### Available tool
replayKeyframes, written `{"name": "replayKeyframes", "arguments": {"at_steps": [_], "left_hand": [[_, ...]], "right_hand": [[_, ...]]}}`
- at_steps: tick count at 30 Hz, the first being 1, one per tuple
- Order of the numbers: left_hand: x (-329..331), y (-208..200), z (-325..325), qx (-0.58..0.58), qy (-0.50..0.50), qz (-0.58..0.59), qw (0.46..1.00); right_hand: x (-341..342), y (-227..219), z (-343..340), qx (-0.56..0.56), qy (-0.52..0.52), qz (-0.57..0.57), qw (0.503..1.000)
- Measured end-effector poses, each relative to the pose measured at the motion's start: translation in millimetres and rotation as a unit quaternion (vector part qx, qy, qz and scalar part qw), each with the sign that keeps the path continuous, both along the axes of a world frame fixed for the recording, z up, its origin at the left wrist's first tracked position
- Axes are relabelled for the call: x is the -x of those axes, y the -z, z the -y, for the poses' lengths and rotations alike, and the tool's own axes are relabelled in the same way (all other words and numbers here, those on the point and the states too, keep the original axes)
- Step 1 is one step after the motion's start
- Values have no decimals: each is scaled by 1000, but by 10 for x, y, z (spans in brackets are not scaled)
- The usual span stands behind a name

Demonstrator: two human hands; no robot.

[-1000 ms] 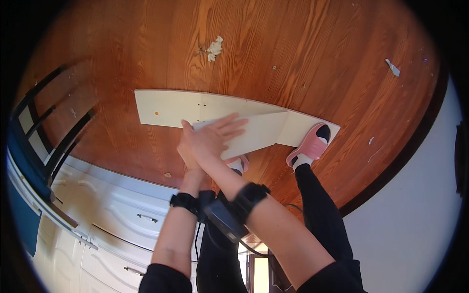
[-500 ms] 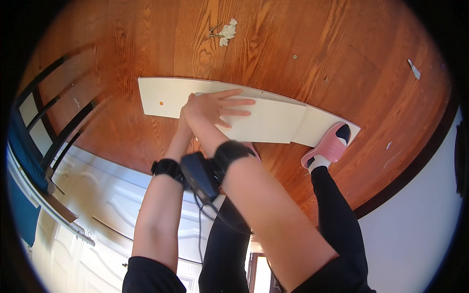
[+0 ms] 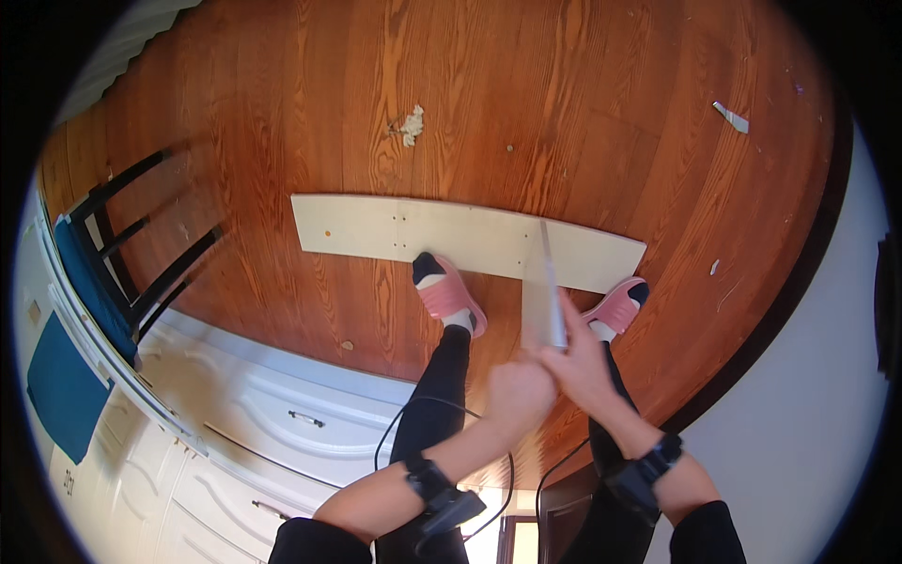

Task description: The person uses a screwdriver to remove screws from a white board, then stacks the board with other boards on a chair. They then sit on the bed and gather small hardware items into a plastic bag.

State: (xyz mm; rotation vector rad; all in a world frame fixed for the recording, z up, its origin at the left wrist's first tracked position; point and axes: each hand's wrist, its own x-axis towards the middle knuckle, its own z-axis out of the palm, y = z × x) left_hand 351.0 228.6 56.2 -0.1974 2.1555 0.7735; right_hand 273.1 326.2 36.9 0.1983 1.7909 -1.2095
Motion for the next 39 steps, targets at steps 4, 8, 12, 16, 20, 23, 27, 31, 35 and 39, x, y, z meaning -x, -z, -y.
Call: {"name": "replayKeyframes", "arguments": {"at_steps": [4, 8, 12, 16, 20, 23, 27, 31, 35, 39], "left_hand": [[313, 296, -1209, -8, -42, -16, 999], [629, 867, -2125, 40, -182, 48, 981], [684, 1342, -2507, 23, -210, 20, 977], [699, 1759, -2687, 1, -235, 19, 972], [762, 2041, -2749, 36, -191, 34, 980], [832, 1927, -2690, 70, -111, 62, 989], [764, 1241, -2206, 58, -95, 55, 992], [361, 417, -1031, -22, -126, -59, 990], [103, 38, 213, -75, -133, 3, 988], [-97, 452, 1489, 34, -298, 11, 954]], "right_hand": [[244, 85, -1120, -11, 36, 51, 998], [384, 541, -1872, -91, 53, 49, 993], [390, 1141, -2216, -94, 138, 30, 986], [442, 1649, -2449, -130, 198, 38, 971], [421, 1991, -2593, -187, 199, 47, 961], [365, 1900, -2494, -240, 142, -44, 959], [282, 939, -1939, -426, -23, -106, 898], [99, -108, -828, -380, -86, -101, 915], [-64, -350, 306, -199, -66, -58, 976], [-332, 62, 1442, -73, -108, -79, 988]]}}
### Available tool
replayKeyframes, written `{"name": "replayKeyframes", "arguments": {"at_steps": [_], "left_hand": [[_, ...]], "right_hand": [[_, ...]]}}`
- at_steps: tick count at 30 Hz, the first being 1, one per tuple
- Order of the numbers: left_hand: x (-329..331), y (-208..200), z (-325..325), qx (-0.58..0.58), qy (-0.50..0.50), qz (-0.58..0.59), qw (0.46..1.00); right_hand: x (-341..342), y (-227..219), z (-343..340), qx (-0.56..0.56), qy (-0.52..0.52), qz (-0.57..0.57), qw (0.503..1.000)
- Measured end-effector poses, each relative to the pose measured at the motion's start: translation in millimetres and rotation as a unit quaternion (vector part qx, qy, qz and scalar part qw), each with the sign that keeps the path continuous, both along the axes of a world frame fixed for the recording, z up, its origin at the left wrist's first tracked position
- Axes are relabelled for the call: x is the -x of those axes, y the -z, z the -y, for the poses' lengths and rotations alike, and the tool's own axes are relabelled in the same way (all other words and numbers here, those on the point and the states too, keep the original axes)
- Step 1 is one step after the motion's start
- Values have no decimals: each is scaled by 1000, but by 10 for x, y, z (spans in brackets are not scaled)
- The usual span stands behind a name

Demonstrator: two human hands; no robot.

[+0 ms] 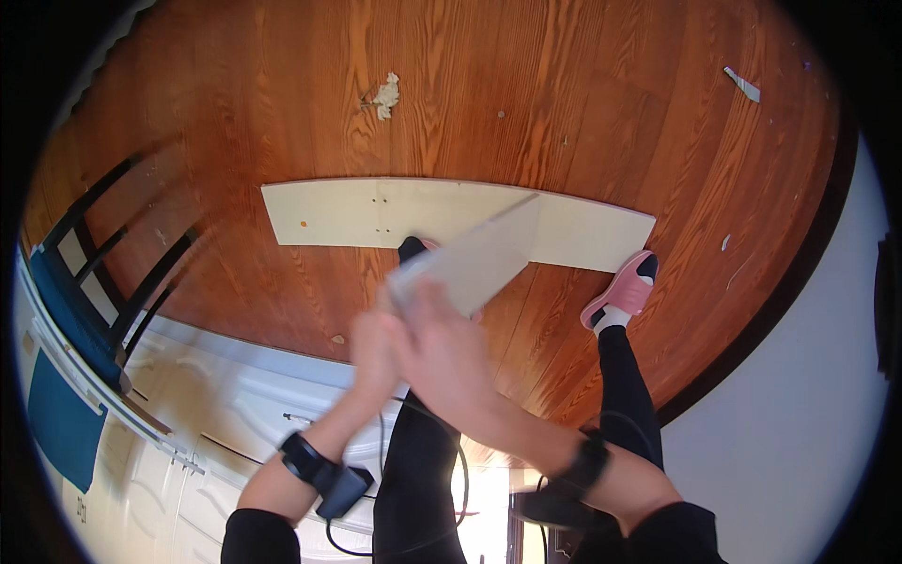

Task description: The person uses a screwdriver to remove screws from a white board, then stacks the board with other boards on a chair. They then sit on the bed and gather small hardware items into a plastic bag.

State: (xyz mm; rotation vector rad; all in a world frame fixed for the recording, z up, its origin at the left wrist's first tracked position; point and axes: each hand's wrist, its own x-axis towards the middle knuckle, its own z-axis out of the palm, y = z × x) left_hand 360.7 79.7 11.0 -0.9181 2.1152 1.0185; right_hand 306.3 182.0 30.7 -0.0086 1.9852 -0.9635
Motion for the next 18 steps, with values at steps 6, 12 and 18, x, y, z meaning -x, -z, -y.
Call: {"name": "replayKeyframes", "arguments": {"at_steps": [6, 12, 18], "left_hand": [[-429, 1705, 1168, 65, -34, -138, 988], [-373, 1927, 1213, 83, -58, 66, 993], [-38, 98, -132, 242, 189, -66, 949]], "right_hand": [[-88, 1051, 1404, -115, 63, 41, 991], [64, 1460, 1095, -55, 79, 205, 974], [166, 348, -666, 85, 132, 151, 976]]}}
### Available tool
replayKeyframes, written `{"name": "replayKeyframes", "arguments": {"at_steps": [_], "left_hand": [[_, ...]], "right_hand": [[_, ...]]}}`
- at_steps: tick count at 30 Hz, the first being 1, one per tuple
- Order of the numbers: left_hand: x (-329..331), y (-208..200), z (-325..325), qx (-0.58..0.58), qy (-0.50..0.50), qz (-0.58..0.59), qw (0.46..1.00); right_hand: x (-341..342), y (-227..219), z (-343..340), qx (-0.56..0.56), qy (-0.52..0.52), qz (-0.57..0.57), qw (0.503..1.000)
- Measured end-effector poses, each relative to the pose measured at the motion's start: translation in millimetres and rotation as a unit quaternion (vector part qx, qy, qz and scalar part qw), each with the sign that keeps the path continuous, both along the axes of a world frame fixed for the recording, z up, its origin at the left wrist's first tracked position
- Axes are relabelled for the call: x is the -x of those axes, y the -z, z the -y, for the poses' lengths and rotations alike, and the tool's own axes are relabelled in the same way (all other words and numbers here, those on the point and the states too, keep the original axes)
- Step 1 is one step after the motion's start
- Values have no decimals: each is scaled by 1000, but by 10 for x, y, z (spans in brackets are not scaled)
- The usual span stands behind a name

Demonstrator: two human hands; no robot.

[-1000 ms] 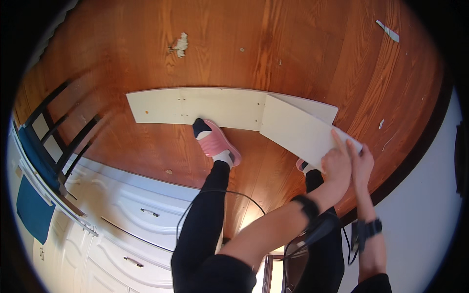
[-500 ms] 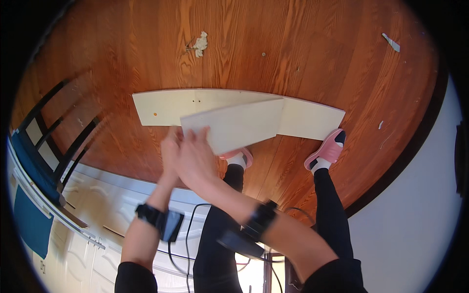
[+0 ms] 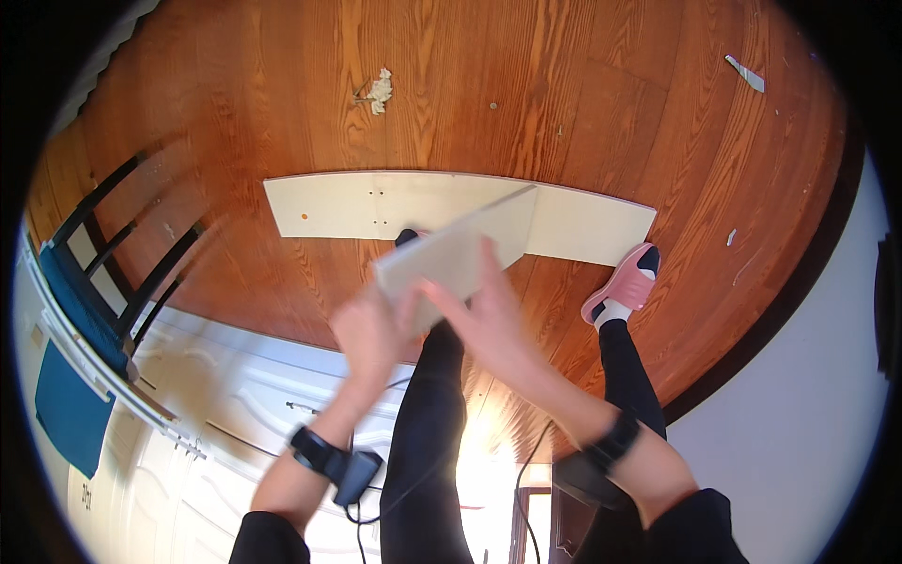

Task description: The person uses a screwdriver to remove screws from a white board, then stacks the board with other boards on a chair. They then sit on the bed and gather small hardware items into a plastic bag.

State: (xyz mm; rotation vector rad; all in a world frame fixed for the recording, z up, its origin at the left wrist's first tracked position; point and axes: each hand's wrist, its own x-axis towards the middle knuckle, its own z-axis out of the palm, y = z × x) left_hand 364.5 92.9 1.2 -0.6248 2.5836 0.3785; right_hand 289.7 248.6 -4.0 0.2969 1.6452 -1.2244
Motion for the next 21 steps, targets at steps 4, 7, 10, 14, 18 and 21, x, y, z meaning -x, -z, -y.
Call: {"name": "replayKeyframes", "arguments": {"at_steps": [4, 7, 10, 14, 18, 21], "left_hand": [[169, -539, -1359, -177, 29, 132, 975], [445, -194, -2477, -365, -17, 82, 927], [851, 525, -3445, -309, 80, 125, 940], [1147, 1140, -3935, -183, 156, 235, 942], [1018, 838, -3522, -239, 157, 184, 941], [714, 110, -2860, -299, 79, 56, 949]], "right_hand": [[148, -575, -1015, 10, 85, 71, 994], [113, -568, -1751, -54, 165, 4, 985], [329, 215, -2664, -262, 111, -40, 958], [383, 1095, -3234, -331, 98, -51, 937], [359, 655, -2853, -428, 10, -117, 896], [310, -111, -2170, -392, -79, -157, 903]]}}
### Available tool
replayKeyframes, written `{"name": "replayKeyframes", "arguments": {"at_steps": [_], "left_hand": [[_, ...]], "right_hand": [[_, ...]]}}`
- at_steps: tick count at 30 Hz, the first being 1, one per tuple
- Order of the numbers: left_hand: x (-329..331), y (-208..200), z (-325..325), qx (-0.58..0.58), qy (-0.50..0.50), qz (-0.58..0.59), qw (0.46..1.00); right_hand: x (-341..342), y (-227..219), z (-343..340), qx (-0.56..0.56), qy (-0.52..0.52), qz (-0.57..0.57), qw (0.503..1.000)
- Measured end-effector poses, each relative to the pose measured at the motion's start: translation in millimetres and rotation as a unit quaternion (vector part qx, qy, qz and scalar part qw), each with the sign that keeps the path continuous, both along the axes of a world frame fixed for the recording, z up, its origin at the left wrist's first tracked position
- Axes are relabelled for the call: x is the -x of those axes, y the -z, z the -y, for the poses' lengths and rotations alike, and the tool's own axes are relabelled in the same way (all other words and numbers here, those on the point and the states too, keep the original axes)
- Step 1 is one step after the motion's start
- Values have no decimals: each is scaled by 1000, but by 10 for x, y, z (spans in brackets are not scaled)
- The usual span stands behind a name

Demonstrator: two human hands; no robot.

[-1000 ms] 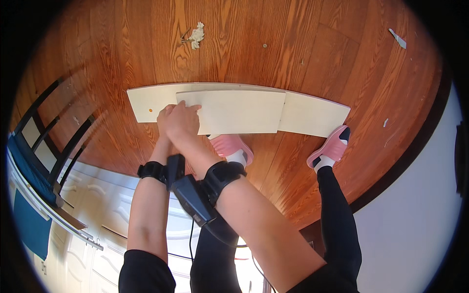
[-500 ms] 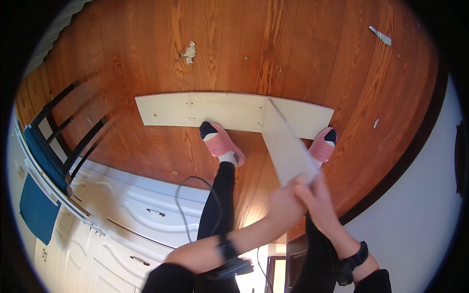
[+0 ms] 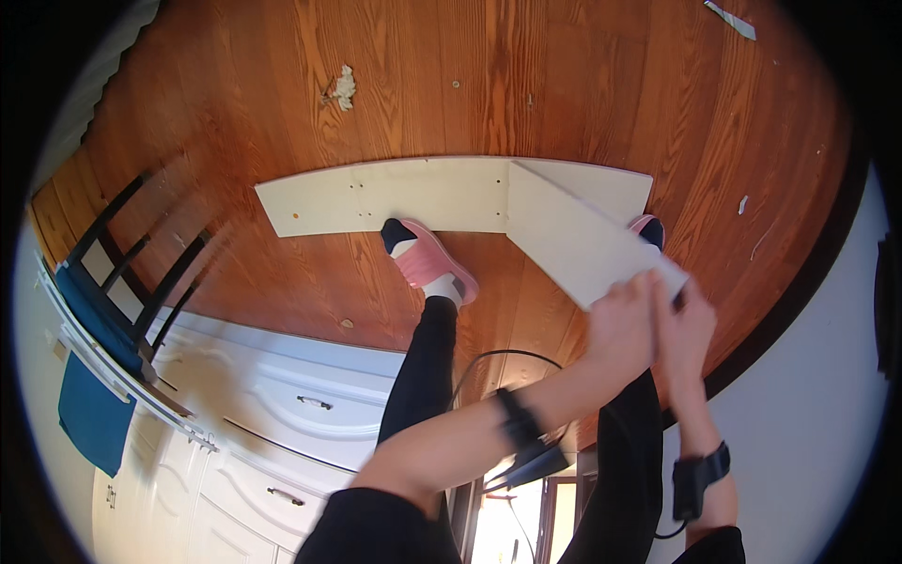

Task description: The person uses a screwdriver to remove screws from a white board, then stacks the board with other boards on a chair. They then sit on the bed and gather small hardware items into a plastic bag.

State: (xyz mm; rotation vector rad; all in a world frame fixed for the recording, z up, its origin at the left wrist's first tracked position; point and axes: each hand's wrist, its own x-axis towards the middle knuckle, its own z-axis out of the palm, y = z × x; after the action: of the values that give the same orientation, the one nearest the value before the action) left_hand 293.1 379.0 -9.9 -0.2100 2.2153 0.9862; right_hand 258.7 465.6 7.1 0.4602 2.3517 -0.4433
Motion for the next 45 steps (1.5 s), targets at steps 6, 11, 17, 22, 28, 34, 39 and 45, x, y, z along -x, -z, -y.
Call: {"name": "replayKeyframes", "arguments": {"at_steps": [6, 11, 17, 22, 28, 34, 39, 45], "left_hand": [[-413, -526, 1958, 48, -121, 117, 985], [-638, 45, 3225, -79, -407, 233, 880], [-631, 429, 3582, -61, -405, 253, 877], [-591, -32, 3303, -63, -346, 148, 924], [-714, -1081, 2812, 39, -242, -1, 969], [-920, -2352, 2277, 53, -172, -170, 969], [-1236, -3457, 2443, -56, -427, 1, 903], [-1331, -4816, 2634, -104, -300, -46, 947]], "right_hand": [[-55, -188, 938, 401, -88, -2, 912], [367, 1381, 949, 184, -309, -162, 919], [401, 2062, 849, 91, -428, 12, 899], [569, 2207, 924, 101, -428, 98, 893], [699, 1721, 967, 200, -368, 172, 892], [1098, 196, 1043, 260, -436, 129, 852], [1077, -1645, 675, 219, -362, 174, 889], [674, -3780, 206, 207, -249, 128, 937]]}}
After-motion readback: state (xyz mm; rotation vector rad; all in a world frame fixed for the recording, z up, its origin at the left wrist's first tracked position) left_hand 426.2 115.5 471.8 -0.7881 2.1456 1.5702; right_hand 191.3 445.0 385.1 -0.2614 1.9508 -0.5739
